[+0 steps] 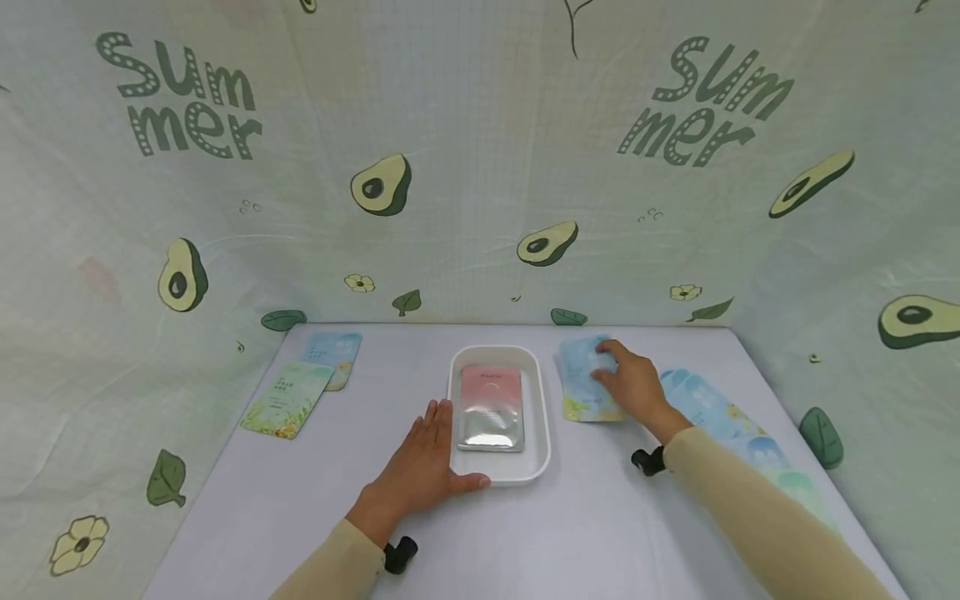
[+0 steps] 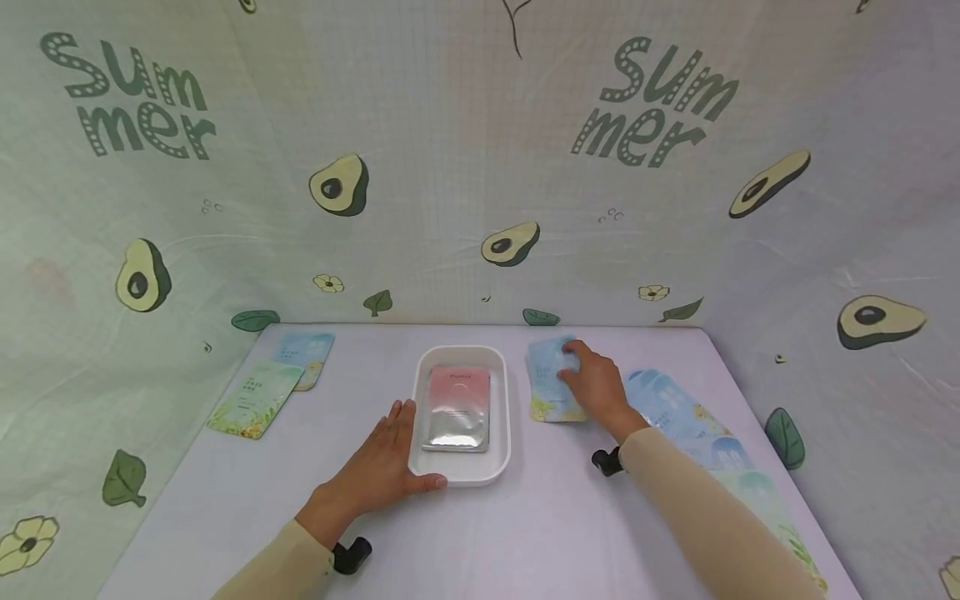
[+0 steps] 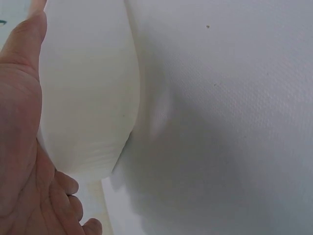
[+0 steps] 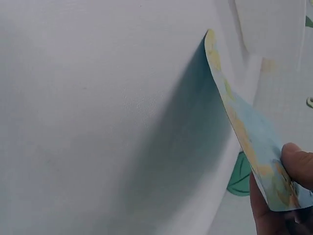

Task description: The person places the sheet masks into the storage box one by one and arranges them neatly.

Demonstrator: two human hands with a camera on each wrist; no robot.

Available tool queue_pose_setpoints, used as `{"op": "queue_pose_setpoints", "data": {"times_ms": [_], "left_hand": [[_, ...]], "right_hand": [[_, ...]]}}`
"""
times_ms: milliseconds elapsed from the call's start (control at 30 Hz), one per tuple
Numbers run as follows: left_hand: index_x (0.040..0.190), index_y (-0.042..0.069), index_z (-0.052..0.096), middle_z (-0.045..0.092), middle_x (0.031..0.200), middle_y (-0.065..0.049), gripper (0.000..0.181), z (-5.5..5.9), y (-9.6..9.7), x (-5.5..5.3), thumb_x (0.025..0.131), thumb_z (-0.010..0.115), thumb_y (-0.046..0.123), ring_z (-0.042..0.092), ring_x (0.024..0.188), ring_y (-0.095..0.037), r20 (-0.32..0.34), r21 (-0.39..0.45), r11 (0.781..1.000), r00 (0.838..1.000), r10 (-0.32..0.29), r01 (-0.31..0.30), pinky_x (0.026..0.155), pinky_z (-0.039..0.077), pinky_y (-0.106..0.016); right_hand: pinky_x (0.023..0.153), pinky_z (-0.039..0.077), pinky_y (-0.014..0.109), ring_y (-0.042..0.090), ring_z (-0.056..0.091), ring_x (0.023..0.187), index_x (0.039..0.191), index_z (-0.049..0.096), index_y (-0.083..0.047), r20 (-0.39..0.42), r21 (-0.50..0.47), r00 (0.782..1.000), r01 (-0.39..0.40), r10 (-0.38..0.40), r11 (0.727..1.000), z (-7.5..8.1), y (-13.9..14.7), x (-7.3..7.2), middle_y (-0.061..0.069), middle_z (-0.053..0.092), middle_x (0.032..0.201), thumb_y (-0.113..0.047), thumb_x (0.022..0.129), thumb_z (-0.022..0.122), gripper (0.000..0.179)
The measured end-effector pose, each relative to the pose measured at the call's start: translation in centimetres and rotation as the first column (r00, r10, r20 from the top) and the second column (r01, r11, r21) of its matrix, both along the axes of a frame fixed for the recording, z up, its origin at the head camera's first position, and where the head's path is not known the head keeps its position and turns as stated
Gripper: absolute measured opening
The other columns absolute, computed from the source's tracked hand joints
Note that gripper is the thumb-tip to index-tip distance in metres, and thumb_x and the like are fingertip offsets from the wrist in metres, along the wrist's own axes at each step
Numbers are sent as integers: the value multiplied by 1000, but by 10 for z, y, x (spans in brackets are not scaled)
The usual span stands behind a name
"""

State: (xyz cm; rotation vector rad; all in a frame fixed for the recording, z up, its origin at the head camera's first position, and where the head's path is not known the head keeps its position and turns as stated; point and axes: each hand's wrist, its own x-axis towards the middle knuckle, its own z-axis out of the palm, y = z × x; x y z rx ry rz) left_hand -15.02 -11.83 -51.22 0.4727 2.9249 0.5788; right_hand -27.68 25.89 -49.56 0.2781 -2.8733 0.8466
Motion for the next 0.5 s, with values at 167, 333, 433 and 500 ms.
{"op": "queue_pose_setpoints", "data": {"times_ms": [167,333,433,500], "left_hand": [[167,-6,8,14,175,-23,137,2,0,0,82,62,88,8,164,-37,8,2,1000,1000,3,-3,132,19,-54],[167,-6,9,14,175,-23,136,2,1,0,82,61,88,8,164,-37,2,-16,1000,1000,5,-5,131,20,-54],[166,-7,10,15,175,-24,136,2,1,0,83,61,88,9,164,-38,-8,-27,1000,1000,6,-6,131,20,-55],[166,-7,10,14,175,-24,136,2,1,1,83,61,87,9,164,-38,-10,-36,999,1000,6,-6,131,20,-55]], "right_hand": [[84,58,53,41,68,105,140,62,-11,74,-102,997,4,4,995,3,3,-1,29,70,121,-19,101,72,40],[93,56,58,46,61,126,141,60,-12,116,-192,993,40,-17,981,11,7,-2,31,64,138,-19,103,70,40],[89,56,52,44,63,123,141,61,-12,102,-212,994,46,-25,976,17,8,-3,31,65,135,-20,103,71,40],[83,56,48,42,66,115,140,61,-11,89,-220,996,47,-28,974,22,8,-3,31,67,132,-20,103,71,40]]}}
